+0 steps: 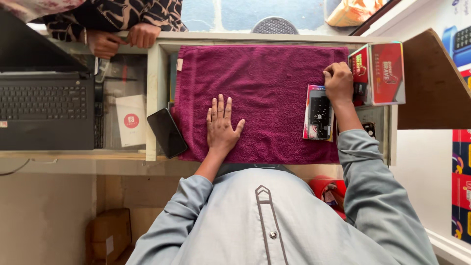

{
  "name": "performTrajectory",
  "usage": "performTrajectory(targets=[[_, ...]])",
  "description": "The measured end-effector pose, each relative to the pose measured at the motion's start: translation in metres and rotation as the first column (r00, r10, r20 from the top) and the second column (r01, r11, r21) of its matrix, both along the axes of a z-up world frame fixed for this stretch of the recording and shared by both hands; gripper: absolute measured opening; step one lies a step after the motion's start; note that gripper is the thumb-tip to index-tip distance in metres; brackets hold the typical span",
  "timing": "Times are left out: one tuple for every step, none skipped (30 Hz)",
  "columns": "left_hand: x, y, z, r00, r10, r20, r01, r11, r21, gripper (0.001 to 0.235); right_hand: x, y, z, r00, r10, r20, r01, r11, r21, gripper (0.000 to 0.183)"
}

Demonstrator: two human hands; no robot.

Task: The person uses a screwdriver to work on a small component, then places it into a box. They handle a screwdriver, tweezers, and a screwdriver-like tool, then pick up a smartphone and inspect its back and sides.

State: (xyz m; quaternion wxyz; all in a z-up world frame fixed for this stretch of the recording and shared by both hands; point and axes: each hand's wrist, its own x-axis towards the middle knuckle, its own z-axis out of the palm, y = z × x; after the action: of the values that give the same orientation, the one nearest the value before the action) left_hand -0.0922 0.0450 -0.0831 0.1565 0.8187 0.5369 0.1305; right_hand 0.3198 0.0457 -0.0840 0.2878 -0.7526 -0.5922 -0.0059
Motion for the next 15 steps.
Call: performTrajectory(targets=[[0.0,0.0,0.001,1.0,-0.001,0.004,0.001,1.0,-0.005,0.085,0.0,0.0,-0.001,1.0,0.0,0.001,0.0,1.0,0.006,0.008],[0.0,0.001,0.003,1.0,0.001,0.005,-0.001,1.0,-0.001,0.085,0.001,0.0,-0.001,1.0,-0.005,0.003,0.005,1.0,0.014,0.009],[0.0,0.002,0.004,1.0,0.003,0.007,-0.003,1.0,0.004,0.085,0.003,0.001,0.0,1.0,0.003,-0.015,-0.003,1.0,0.016,0.008],[0.001,0.001,0.004,1.0,0.0,0.008,0.0,1.0,0.005,0.085,0.005,-0.001,0.0,0.999,0.006,-0.034,-0.005,1.0,0.016,0.008],[0.002,-0.001,0.004,1.0,0.0,0.006,0.0,1.0,0.002,0.085,0.007,-0.003,0.0,0.999,0.008,-0.052,-0.008,1.0,0.015,0.007],[0.001,0.0,0.005,1.0,-0.001,0.004,0.001,1.0,0.002,0.085,0.008,-0.002,0.0,0.999,0.009,-0.048,-0.009,1.0,-0.002,0.007],[0.001,0.0,0.005,1.0,-0.001,0.001,0.001,1.0,0.002,0.085,0.01,-0.001,0.0,0.999,0.01,-0.044,-0.011,1.0,-0.019,0.008],[0.001,0.0,0.005,1.0,0.0,-0.001,0.0,1.0,0.004,0.085,0.012,-0.002,-0.001,0.999,0.01,-0.039,-0.011,0.999,-0.038,0.008],[0.001,-0.001,0.005,1.0,0.001,-0.003,-0.001,1.0,0.006,0.085,0.012,-0.002,-0.002,1.0,0.01,-0.028,-0.012,0.999,-0.045,0.006],[0.001,0.0,0.005,1.0,0.002,-0.004,-0.002,1.0,0.009,0.085,0.012,-0.001,-0.003,1.0,0.011,-0.017,-0.011,0.999,-0.049,0.005],[0.001,0.0,0.006,1.0,0.001,-0.007,-0.001,1.0,0.01,0.085,0.012,0.001,-0.003,1.0,0.011,-0.006,-0.011,0.998,-0.054,0.004],[0.001,0.0,0.006,1.0,0.0,-0.009,0.0,1.0,0.011,0.085,0.013,0.003,-0.003,0.999,-0.024,-0.031,0.021,0.996,-0.083,0.003],[0.002,0.0,0.006,1.0,0.0,-0.012,0.001,1.0,0.013,0.085,0.012,0.004,-0.003,0.997,-0.059,-0.056,0.053,0.992,-0.113,0.002],[0.001,0.0,0.006,1.0,-0.001,-0.013,0.001,1.0,0.012,0.085,0.01,0.005,-0.002,0.992,-0.093,-0.081,0.081,0.986,-0.144,0.002],[0.001,0.0,0.006,1.0,-0.001,-0.014,0.002,1.0,0.012,0.084,0.009,0.005,0.0,0.997,-0.071,0.007,0.071,0.995,-0.075,0.003]])
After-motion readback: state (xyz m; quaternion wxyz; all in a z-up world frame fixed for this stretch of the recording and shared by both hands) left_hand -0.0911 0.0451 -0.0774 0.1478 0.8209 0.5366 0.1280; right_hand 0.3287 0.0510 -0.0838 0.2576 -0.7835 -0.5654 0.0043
